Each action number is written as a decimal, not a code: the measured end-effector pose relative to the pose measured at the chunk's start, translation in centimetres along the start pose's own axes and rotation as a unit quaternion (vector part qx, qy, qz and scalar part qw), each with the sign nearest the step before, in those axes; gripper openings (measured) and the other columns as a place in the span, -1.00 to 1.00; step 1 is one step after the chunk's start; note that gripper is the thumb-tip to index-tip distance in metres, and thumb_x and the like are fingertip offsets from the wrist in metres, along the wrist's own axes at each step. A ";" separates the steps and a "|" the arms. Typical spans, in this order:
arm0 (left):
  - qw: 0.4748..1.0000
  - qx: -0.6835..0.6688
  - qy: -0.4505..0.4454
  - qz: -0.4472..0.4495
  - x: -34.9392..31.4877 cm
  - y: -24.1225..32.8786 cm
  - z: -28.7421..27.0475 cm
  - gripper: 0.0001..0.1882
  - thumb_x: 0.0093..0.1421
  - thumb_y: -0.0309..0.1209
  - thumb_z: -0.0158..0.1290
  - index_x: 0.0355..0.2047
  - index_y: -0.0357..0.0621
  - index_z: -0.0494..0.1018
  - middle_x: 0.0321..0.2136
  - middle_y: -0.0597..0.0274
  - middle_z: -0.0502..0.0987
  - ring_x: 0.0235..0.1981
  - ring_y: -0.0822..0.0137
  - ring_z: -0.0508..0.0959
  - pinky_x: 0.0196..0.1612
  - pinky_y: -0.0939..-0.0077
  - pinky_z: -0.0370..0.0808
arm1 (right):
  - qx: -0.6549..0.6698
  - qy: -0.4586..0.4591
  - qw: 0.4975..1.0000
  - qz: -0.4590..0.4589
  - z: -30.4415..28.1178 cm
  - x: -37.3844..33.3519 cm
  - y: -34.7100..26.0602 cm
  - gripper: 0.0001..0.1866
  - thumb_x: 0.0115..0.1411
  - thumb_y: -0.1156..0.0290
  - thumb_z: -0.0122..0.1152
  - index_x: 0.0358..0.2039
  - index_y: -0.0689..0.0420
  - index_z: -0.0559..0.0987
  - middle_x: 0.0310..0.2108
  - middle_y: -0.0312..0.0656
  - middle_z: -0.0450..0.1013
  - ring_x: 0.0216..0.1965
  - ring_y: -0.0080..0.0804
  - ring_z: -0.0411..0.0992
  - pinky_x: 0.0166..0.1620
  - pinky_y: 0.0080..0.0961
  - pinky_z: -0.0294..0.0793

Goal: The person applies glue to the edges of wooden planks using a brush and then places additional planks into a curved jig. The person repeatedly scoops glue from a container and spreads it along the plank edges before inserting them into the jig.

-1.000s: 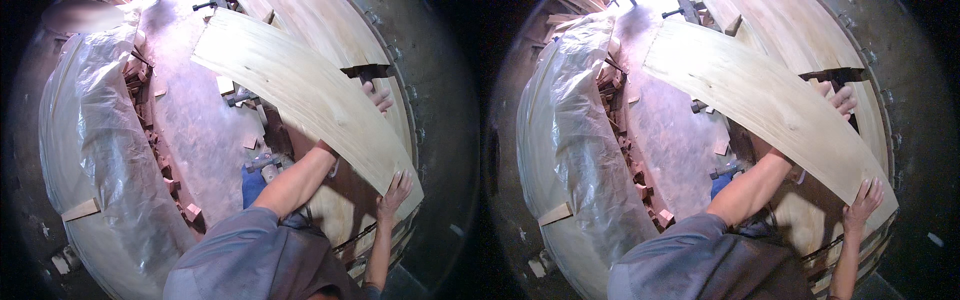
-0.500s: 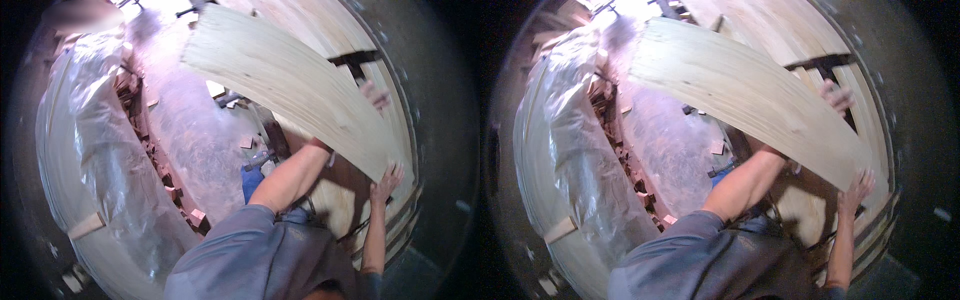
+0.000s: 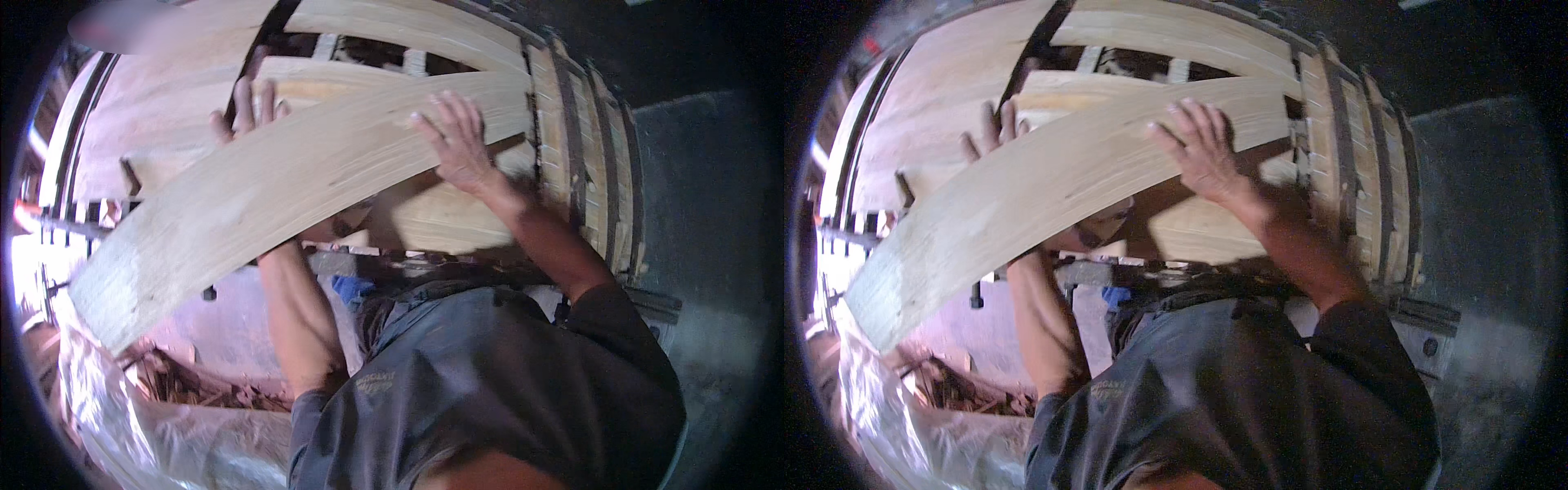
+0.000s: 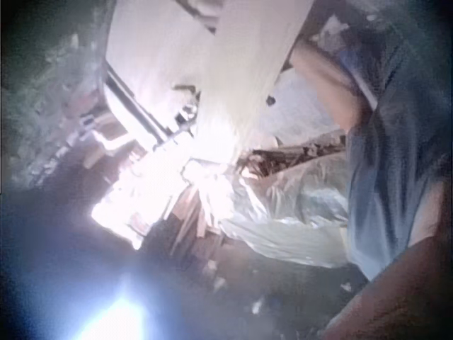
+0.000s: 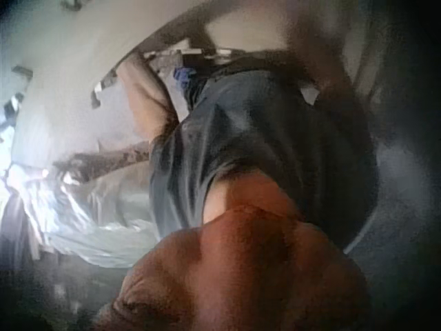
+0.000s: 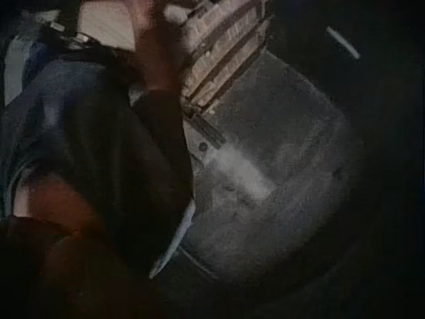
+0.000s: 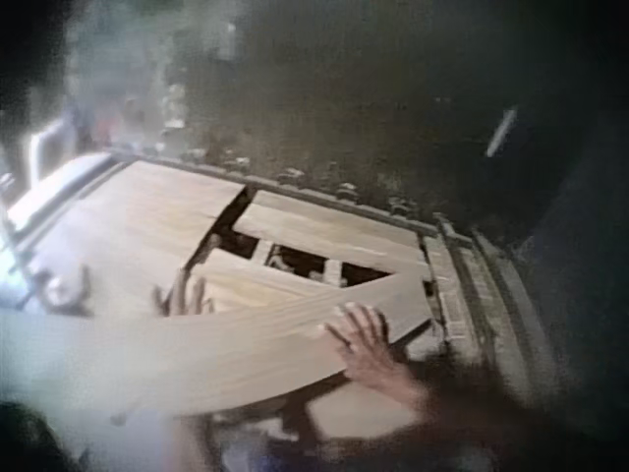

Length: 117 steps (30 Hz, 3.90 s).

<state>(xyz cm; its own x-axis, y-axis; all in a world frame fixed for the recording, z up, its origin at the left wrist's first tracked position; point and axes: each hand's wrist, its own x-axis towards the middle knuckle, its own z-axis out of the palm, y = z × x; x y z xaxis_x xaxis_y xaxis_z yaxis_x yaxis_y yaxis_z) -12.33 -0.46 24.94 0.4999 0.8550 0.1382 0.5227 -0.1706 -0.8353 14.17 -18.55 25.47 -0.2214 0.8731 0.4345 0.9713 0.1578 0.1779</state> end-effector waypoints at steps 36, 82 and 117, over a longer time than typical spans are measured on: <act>0.013 0.911 0.142 0.386 -7.9 5.7 9.3 -0.69 0.35 -0.19 -0.09 0.00 -0.06 0.32 -0.04 -0.07 0.54 -0.06 0.05 0.56 0.05 0.12 0.41 | 0.132 -0.394 0.870 0.265 9.4 -9.5 11.0 -0.47 -0.04 0.57 0.12 0.00 -0.10 0.55 -0.16 0.00 0.56 -0.08 -0.02 0.51 -0.02 -0.11 0.47; -0.511 0.858 -0.006 0.047 -11.2 5.8 1.5 -0.42 -0.19 -0.45 0.40 -0.11 -0.25 0.45 -0.20 -0.03 0.54 -0.23 0.03 0.59 -0.17 0.32 0.55 | 0.375 -0.161 0.888 0.214 8.4 0.3 -8.0 -0.87 0.24 0.40 0.11 -0.36 0.21 0.47 -0.41 0.08 0.47 -0.35 0.12 0.47 -0.31 -0.10 0.42; -0.675 0.647 0.016 0.355 -15.1 7.8 13.6 -0.47 0.02 -0.32 0.21 -0.02 -0.37 0.44 -0.11 -0.18 0.51 0.01 -0.09 0.43 0.17 0.10 0.27 | 0.660 -0.191 0.487 0.538 13.8 -2.4 -6.3 -0.71 0.40 0.42 -0.16 0.00 0.26 0.45 -0.33 -0.15 0.48 -0.39 -0.41 0.44 -0.30 -0.49 0.40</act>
<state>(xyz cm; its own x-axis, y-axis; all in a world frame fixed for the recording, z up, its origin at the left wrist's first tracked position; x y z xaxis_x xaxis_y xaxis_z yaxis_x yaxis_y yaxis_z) -25.19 -8.06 9.09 -0.1985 0.9527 0.2303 0.7981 0.0207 0.6022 9.78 -15.32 11.13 0.2653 0.7603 -0.5930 -0.2285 -0.5479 -0.8047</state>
